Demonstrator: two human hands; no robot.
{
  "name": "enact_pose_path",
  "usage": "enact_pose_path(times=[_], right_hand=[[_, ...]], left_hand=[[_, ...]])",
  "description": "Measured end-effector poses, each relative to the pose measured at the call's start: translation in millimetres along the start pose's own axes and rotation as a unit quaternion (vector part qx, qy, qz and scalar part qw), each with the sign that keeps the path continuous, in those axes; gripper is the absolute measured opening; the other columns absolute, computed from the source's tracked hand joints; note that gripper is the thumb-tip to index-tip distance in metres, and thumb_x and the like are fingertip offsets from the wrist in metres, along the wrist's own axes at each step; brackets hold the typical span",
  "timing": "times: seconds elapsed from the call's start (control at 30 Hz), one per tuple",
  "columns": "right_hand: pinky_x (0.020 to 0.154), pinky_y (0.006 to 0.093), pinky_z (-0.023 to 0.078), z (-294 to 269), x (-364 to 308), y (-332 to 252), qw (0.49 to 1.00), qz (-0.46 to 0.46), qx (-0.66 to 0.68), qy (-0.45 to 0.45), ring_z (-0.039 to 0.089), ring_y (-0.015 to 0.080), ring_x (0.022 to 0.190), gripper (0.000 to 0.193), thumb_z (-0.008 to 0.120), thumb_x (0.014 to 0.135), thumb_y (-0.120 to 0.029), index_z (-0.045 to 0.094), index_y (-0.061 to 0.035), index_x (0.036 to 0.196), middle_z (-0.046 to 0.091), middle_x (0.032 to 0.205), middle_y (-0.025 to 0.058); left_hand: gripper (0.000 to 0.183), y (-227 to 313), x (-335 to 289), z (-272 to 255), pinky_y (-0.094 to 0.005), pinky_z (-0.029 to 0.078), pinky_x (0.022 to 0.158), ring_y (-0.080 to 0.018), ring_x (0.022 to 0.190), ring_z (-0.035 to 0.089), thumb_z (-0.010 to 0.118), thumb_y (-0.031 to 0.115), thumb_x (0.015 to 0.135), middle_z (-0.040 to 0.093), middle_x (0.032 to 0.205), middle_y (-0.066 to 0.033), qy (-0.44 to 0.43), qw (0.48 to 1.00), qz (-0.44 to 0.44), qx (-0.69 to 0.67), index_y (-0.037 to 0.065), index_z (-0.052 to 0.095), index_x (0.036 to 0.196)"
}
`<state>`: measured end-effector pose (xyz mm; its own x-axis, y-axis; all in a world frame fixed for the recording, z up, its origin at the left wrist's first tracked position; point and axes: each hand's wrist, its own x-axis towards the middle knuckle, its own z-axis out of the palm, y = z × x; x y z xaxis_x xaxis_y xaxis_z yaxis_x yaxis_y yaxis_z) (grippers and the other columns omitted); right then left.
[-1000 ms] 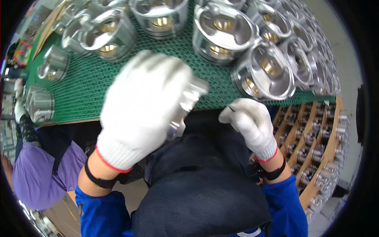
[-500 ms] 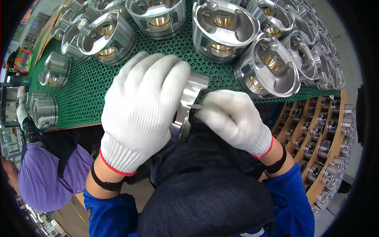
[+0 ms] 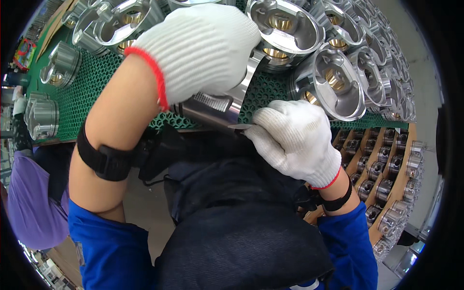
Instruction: Organizing and inspecting engine pistons on a workstation.
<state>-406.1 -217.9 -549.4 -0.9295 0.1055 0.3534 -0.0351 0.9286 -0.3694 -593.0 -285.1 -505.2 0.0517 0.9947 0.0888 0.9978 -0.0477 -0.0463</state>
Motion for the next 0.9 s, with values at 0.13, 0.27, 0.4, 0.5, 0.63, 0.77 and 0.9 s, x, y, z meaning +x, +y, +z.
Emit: enact_pose_path(times=[0.13,0.27,0.4,0.5,0.63,0.77,0.9], right_hand=[[0.050,0.0356,0.050,-6,-7,-2,0.995,0.024,-0.068,-0.074,0.063,0.0243,0.055,0.021,0.068,0.084,-0.030,0.062,-0.0125,0.073,0.058,0.062,0.0053],[0.052,0.0398,0.052,-14,2,-16,0.981,0.064,-0.053,-0.177,0.065,0.0290,0.058,0.027,0.062,0.089,-0.034,0.064,-0.0100,0.076,0.062,0.064,0.0089],[0.058,0.0419,0.053,4,-20,-3,0.963,0.059,-0.013,-0.261,0.065,0.0330,0.063,0.027,0.060,0.090,-0.031,0.066,-0.0073,0.077,0.063,0.068,0.0119],[0.065,0.0395,0.052,-7,-44,2,0.964,0.139,0.168,-0.154,0.065,0.0325,0.072,0.022,0.061,0.088,-0.025,0.067,-0.0050,0.081,0.064,0.075,0.0136],[0.069,0.0363,0.053,-7,-45,3,0.921,0.182,0.283,-0.199,0.066,0.0307,0.075,0.021,0.058,0.088,-0.021,0.069,-0.0045,0.087,0.066,0.079,0.0130],[0.073,0.0355,0.053,-1,-17,-4,0.875,0.188,0.372,-0.245,0.067,0.0286,0.079,0.023,0.056,0.090,-0.023,0.070,-0.0048,0.089,0.068,0.083,0.0125],[0.071,0.0304,0.053,4,-17,-5,0.782,0.230,0.496,-0.299,0.066,0.0204,0.073,0.025,0.059,0.087,-0.021,0.070,0.0005,0.093,0.072,0.088,0.0105]], left_hand=[[0.037,2,9,-1,-0.0408,0.056,0.080,-0.0340,0.092,0.068,0.064,0.006,0.077,0.068,0.098,-0.0186,-0.043,0.998,-0.037,0.026,0.005,0.066,0.114],[0.034,-1,-5,2,-0.0414,0.056,0.080,-0.0342,0.091,0.068,0.062,0.006,0.079,0.069,0.095,-0.0183,-0.009,0.999,-0.034,-0.010,0.006,0.067,0.113],[0.036,-7,-32,1,-0.0402,0.053,0.084,-0.0354,0.095,0.066,0.061,0.008,0.079,0.069,0.099,-0.0176,0.095,0.994,-0.019,-0.053,0.006,0.064,0.115],[0.035,-35,-78,23,-0.0351,0.054,0.088,-0.0301,0.103,0.066,0.064,0.012,0.080,0.067,0.109,-0.0175,0.307,0.927,-0.043,-0.214,0.006,0.065,0.114],[0.084,10,-134,67,-0.0391,0.042,0.107,-0.0298,0.125,0.053,0.078,0.015,0.076,0.050,0.138,-0.0210,0.411,0.696,-0.362,-0.464,-0.001,0.031,0.145],[0.128,17,-160,80,-0.0402,0.035,0.112,-0.0352,0.135,0.042,0.090,0.029,0.064,0.034,0.149,-0.0265,0.386,0.758,-0.237,-0.470,0.001,0.004,0.154],[0.115,-4,-160,78,-0.0397,0.042,0.105,-0.0292,0.117,0.058,0.090,0.025,0.066,0.058,0.128,-0.0206,0.302,0.802,-0.278,-0.433,-0.005,0.018,0.151]])
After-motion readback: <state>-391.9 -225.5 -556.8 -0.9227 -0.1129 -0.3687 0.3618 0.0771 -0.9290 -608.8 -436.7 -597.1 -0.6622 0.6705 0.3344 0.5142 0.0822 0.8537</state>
